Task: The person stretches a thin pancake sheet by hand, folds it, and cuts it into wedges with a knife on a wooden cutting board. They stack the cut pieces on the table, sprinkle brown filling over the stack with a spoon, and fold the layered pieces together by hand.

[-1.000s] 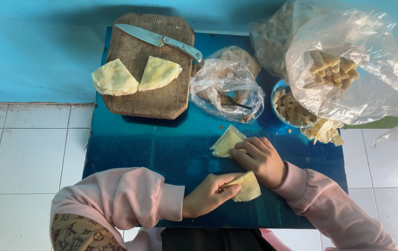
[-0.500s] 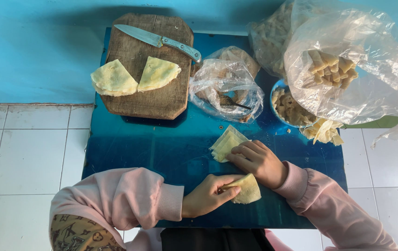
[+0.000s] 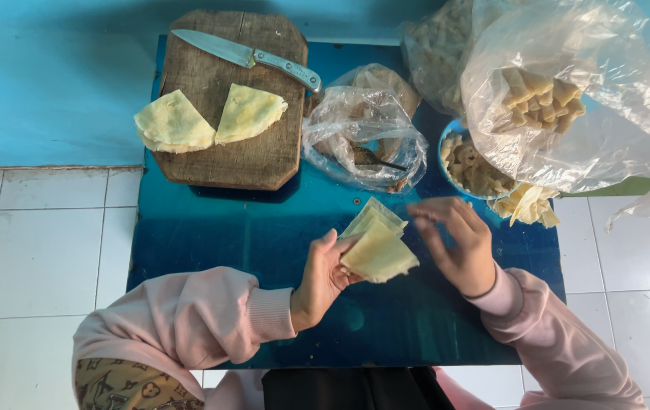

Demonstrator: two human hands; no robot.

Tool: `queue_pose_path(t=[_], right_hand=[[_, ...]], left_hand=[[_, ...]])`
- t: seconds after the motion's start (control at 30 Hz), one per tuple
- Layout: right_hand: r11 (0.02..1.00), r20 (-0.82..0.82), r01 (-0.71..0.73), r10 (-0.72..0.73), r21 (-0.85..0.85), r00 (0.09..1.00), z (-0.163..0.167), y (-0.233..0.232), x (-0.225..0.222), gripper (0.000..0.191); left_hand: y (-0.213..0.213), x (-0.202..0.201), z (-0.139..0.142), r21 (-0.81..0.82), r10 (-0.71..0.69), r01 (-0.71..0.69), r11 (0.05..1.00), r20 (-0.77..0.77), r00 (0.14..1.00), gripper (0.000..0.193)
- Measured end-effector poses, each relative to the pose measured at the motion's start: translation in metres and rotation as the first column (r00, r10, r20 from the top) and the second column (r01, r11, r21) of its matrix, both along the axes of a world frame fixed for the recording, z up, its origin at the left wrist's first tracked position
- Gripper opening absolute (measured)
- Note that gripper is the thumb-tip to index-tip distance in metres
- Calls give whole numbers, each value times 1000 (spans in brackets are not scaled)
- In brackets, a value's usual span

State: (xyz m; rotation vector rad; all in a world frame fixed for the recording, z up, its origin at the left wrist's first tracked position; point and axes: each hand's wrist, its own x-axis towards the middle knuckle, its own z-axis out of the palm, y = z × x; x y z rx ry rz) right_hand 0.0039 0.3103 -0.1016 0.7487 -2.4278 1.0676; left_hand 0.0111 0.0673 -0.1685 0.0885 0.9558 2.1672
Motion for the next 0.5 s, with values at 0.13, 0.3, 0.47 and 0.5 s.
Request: queue_pose_path(t=[0.13, 0.3, 0.47, 0.5], right_hand=[[957, -130, -227, 252, 181, 959, 15, -4, 6, 28], [953, -76, -194, 217, 230, 973, 13, -19, 6, 28], [966, 20, -216, 215, 141, 976, 7, -13, 3, 24], [969, 50, -216, 211, 121, 976, 6, -12, 2, 23]], left_hand=[[2, -7, 10, -10, -13, 14, 1000, 51, 999, 79], [2, -9, 15, -9, -11, 11, 1000, 27, 1000, 70], [2, -10, 20, -89, -10, 7, 996, -33, 999, 63], [3, -11, 22, -106, -16, 11, 994, -44, 999, 63]])
